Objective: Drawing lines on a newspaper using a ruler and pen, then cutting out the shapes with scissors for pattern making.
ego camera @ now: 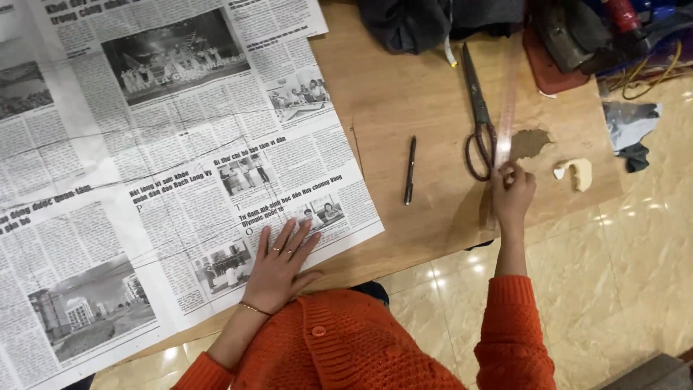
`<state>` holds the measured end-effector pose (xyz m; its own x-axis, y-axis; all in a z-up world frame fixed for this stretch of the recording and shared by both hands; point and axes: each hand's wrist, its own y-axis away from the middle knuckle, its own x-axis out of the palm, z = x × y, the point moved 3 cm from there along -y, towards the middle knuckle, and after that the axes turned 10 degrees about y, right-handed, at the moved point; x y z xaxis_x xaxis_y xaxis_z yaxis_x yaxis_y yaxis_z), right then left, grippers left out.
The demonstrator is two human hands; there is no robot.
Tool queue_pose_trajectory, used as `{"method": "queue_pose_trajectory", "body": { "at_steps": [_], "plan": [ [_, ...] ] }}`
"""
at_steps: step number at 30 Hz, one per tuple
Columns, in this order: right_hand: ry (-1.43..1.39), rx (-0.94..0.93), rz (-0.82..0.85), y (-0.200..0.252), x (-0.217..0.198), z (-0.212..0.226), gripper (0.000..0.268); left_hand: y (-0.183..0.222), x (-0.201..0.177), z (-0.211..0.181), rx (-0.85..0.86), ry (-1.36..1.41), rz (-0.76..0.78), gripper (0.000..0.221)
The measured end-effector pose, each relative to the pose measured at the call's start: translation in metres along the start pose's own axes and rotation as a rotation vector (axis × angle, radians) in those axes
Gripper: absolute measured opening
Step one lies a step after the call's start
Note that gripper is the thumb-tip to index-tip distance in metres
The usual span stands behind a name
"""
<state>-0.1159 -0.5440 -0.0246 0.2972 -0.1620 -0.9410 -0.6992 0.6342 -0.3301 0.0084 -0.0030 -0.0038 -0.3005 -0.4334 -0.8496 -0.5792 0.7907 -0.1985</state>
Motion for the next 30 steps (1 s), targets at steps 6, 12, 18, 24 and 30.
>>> {"method": "queue_pose_trajectory", "body": {
  "at_steps": [6,12,18,24,30],
  "plan": [
    [0.137,-0.122,-0.034,-0.012,0.005,0.017,0.048,0.004,0.009,0.007,-0.003,0.017,-0.064,0.071],
    [0.254,0.016,0.019,-0.02,0.017,-0.008,0.025,0.0,-0.006,0.002,-0.003,0.065,-0.087,0.066],
    [0.138,0.059,0.017,-0.024,0.022,-0.005,0.034,-0.001,-0.009,0.002,0.0,0.099,-0.082,0.068],
    [-0.144,0.256,0.05,-0.022,-0.004,-0.014,0.06,-0.004,-0.017,-0.002,-0.004,0.149,-0.106,0.063],
    [-0.478,0.102,-0.104,0.091,-0.069,0.084,0.041,-0.012,-0.031,0.009,-0.144,0.409,-0.208,0.048]
  ]
}}
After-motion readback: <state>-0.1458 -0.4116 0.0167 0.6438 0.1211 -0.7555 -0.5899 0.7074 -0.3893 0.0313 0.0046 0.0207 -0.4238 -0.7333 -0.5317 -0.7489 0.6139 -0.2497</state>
